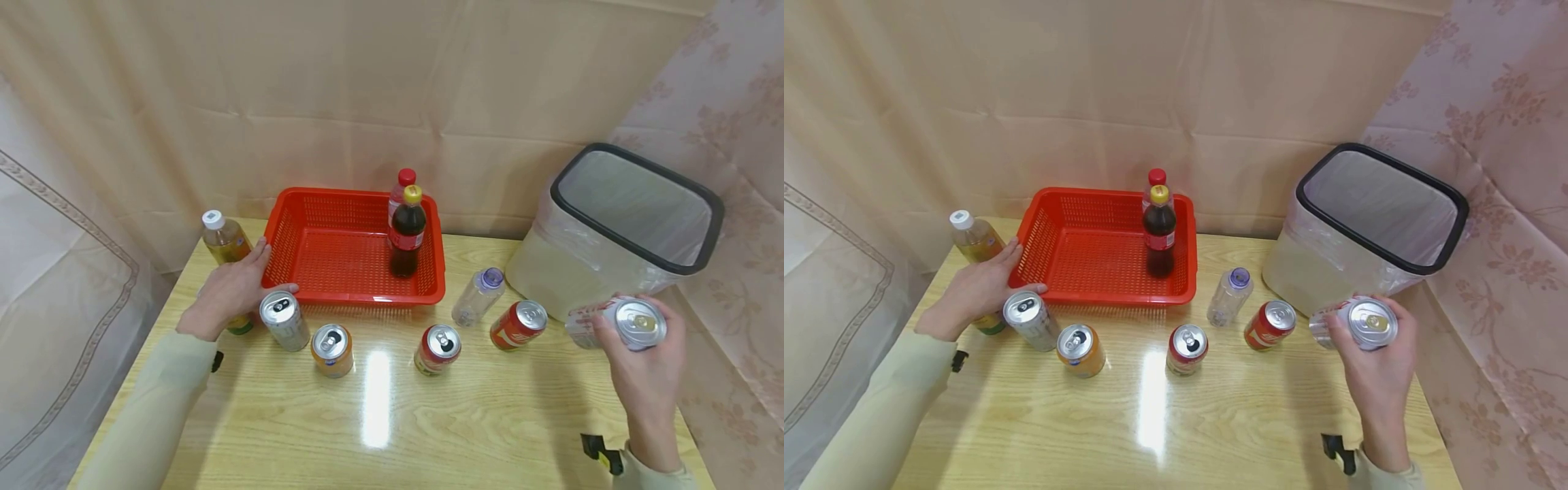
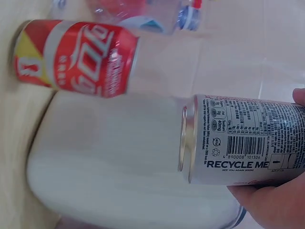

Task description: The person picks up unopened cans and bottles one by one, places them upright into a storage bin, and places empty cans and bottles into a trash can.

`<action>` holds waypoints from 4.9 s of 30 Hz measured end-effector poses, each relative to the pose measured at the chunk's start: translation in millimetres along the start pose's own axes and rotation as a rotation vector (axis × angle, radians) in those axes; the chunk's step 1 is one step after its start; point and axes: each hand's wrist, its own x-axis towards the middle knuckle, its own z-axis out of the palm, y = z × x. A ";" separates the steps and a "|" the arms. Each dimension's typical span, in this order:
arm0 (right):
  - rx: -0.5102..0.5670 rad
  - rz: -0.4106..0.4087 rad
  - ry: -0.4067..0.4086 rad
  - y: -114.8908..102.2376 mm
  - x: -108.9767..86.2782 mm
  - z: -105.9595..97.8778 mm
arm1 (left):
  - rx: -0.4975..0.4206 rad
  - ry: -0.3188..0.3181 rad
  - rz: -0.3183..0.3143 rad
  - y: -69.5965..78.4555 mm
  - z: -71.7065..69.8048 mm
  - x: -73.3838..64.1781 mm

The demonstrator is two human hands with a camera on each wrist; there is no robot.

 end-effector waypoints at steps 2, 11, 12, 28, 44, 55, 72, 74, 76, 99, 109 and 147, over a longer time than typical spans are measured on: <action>-0.005 -0.012 -0.003 -5.7 -0.4 2.3 | 0.003 0.001 0.001 -0.3 0.1 0.3; 0.076 -0.058 -0.046 -26.9 -2.0 18.2 | 0.007 -0.010 -0.006 -0.2 -0.2 1.2; 0.072 -0.065 -0.053 -28.8 -2.2 20.2 | 0.006 -0.010 -0.007 -0.1 -0.4 1.1; 0.334 -0.118 -0.227 -59.7 -7.4 61.1 | 0.002 0.004 -0.004 0.9 -0.5 0.4; 0.253 -0.138 -0.467 -78.6 -4.4 117.4 | 0.006 0.003 -0.009 0.8 -0.7 -1.1; 0.158 -0.192 -0.603 -70.4 5.7 164.8 | 0.017 0.001 -0.016 0.8 -0.5 0.6; -0.068 -0.224 -0.694 -52.4 8.8 209.3 | 0.012 -0.006 -0.021 -0.1 0.2 0.2; -0.082 -0.232 -0.700 -49.6 8.5 214.6 | 0.015 -0.009 -0.023 -0.5 0.3 0.0; -0.092 -0.243 -0.710 -46.1 7.9 219.8 | 0.012 -0.009 -0.024 -0.4 0.4 -0.2; -0.208 -0.191 -0.836 -17.0 0.3 239.1 | 0.016 0.009 -0.013 1.4 1.8 1.0; -0.349 -0.198 -0.811 -17.6 -6.4 249.0 | 0.006 0.003 -0.021 1.1 1.4 -0.8; -0.452 -0.407 -0.835 -16.3 -8.9 219.0 | 0.013 -0.004 -0.021 0.6 0.4 0.0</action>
